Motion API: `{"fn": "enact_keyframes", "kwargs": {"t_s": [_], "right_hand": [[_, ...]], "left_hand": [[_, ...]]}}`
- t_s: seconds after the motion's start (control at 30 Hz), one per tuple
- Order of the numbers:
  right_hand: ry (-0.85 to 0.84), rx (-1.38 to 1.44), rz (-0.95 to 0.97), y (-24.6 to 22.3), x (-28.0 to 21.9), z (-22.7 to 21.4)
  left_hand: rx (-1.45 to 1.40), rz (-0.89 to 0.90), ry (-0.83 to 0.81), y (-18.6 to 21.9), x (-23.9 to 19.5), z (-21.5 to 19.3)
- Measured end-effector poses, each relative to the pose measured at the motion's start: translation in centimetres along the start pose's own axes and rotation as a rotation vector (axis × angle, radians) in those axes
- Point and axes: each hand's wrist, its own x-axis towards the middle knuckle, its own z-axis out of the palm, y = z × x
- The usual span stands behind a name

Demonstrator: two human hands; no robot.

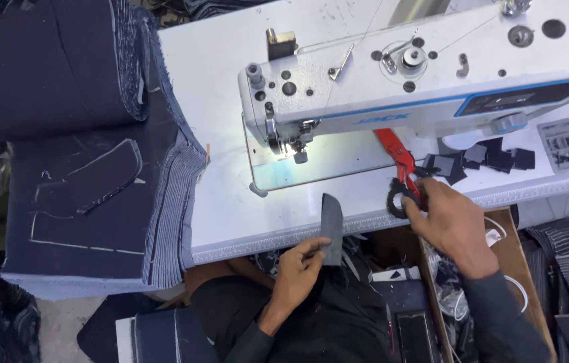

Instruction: The person sits at a sewing machine table and uses red-handled scissors to trim excess fabric from the edges of cut dark denim pocket pieces, one piece at a time. They place trimmed pieces on the table, stack finished pieces on a nearby pile, and periodically pick up new untrimmed pieces to continue trimming.

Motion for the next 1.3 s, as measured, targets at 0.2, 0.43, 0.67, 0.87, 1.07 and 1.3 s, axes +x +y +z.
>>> {"fn": "enact_keyframes", "kwargs": {"t_s": [0.2,0.43,0.67,0.87,1.07,1.3], "right_hand": [[-0.320,0.576,0.141,3.9,-1.6,4.2],[-0.531,1.031,0.297,1.8,-12.4,9.1],[-0.657,1.096,0.696,0.7,-20.4,10.6],[-0.679,0.781,0.428,-0.5,-20.1,8.7],[-0.683,0.729,0.451,-2.3,-18.2,8.7],[-0.566,0.917,0.600,-2.0,-19.3,11.3]], "left_hand": [[0.006,-0.032,-0.089,-0.7,0.6,0.1],[-0.129,-0.050,-0.103,-0.7,2.1,1.3],[-0.153,0.001,-0.057,0.7,3.1,2.7],[-0.195,0.032,-0.011,-0.5,3.8,4.5],[-0.237,0.080,-0.013,-0.6,3.3,4.7],[-0.342,0.037,-0.054,-1.3,3.0,5.0]]}}
